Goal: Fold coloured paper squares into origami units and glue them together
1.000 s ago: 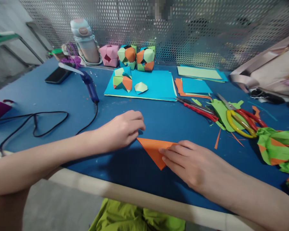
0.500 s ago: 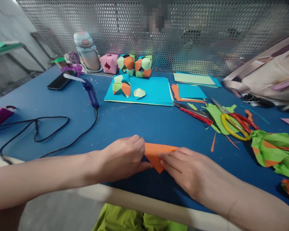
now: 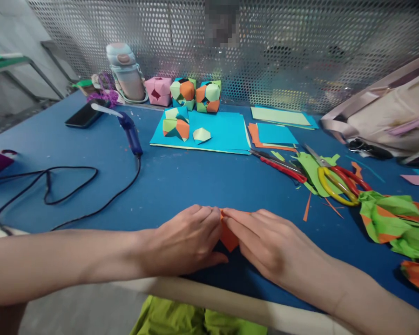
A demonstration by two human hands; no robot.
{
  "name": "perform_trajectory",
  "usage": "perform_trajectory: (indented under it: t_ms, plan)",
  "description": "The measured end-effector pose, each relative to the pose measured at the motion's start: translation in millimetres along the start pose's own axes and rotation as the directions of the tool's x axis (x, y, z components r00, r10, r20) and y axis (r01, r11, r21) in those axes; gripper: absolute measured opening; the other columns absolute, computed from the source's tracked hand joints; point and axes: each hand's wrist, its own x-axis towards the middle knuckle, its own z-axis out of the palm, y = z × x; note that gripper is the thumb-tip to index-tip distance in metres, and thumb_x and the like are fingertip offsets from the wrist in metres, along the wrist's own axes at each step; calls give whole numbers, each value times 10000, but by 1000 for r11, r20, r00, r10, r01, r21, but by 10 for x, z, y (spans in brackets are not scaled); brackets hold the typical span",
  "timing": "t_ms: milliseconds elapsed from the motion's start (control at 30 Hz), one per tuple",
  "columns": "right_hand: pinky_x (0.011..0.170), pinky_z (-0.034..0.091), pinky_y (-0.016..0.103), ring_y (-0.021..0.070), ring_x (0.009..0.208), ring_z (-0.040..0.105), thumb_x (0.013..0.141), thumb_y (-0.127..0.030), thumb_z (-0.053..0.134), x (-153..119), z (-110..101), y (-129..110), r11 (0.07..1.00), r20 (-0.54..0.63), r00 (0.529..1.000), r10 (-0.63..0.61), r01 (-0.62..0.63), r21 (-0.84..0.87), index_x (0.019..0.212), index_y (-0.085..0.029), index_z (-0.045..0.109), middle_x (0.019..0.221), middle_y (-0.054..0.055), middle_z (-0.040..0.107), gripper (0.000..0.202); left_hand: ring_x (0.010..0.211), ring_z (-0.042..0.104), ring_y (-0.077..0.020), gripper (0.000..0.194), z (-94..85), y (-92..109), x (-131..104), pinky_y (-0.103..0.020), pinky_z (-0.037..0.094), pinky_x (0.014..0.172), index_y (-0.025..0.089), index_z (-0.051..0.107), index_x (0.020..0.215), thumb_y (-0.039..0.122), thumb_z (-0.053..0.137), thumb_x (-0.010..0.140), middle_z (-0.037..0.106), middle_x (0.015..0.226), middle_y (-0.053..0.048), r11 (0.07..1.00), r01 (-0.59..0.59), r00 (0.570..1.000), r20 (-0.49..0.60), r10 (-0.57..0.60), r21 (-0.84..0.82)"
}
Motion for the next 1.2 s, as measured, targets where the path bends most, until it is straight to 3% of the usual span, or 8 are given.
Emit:
perform_trajectory:
  t_ms: [100,233,433,767,1000,1133,1200]
  plan:
    - [672,447,340,206,801,586,829,-72,418,57,41,-61,995,-2,999,45,-45,-93,1147,-74,550,1087,138,635,344,864,567,-253,425,3,13,10,-374,496,732,64,593,949,461,492,835,617,929,-143,1000,18,1000,-12,-18,-3]
    - [613,430,338,211,698,569,773,-24,409,93,81,-167,968,32,997,77,-67,-243,1092,-37,576,906,150,665,361,867,570,-253,448,-12,49,17,-370,487,727,68,581,993,475,459,848,615,933,-143,997,23,1000,-1,-23,69]
    - [588,458,322,221,669,578,718,-23,408,54,33,-197,923,32,992,121,-100,-372,1028,31,621,822,186,669,380,866,563,-256,479,-32,89,32,-368,468,738,85,581,957,526,438,838,602,958,-169,978,43,998,26,-49,204]
    - [489,450,306,215,532,575,647,27,407,-48,-61,-132,874,64,974,219,-167,-456,880,-10,669,622,176,655,352,677,521,-221,517,-52,64,-34,-333,428,567,105,581,849,587,395,828,562,765,-127,932,160,976,87,-198,325]
    - [465,424,311,212,484,558,646,-5,437,-49,-79,-96,876,68,974,217,-163,-454,765,-54,666,622,174,655,263,668,566,-237,435,-74,36,-19,-358,475,549,101,598,791,506,448,838,589,749,-120,954,149,988,0,-154,260]
    - [477,411,303,200,477,549,664,-21,456,-21,-77,-103,887,52,963,265,-222,-406,657,-106,637,577,137,637,201,1034,552,-303,431,-24,-28,22,-447,489,839,60,571,1044,426,408,885,594,1086,-195,993,-69,985,-153,83,92]
    - [488,416,306,216,517,579,673,-19,461,-18,-77,-105,886,46,959,280,-240,-396,709,-89,659,610,145,659,213,1120,512,-291,445,8,-49,48,-432,451,938,44,556,1073,415,382,899,579,1142,-198,990,-138,980,-148,130,-41]
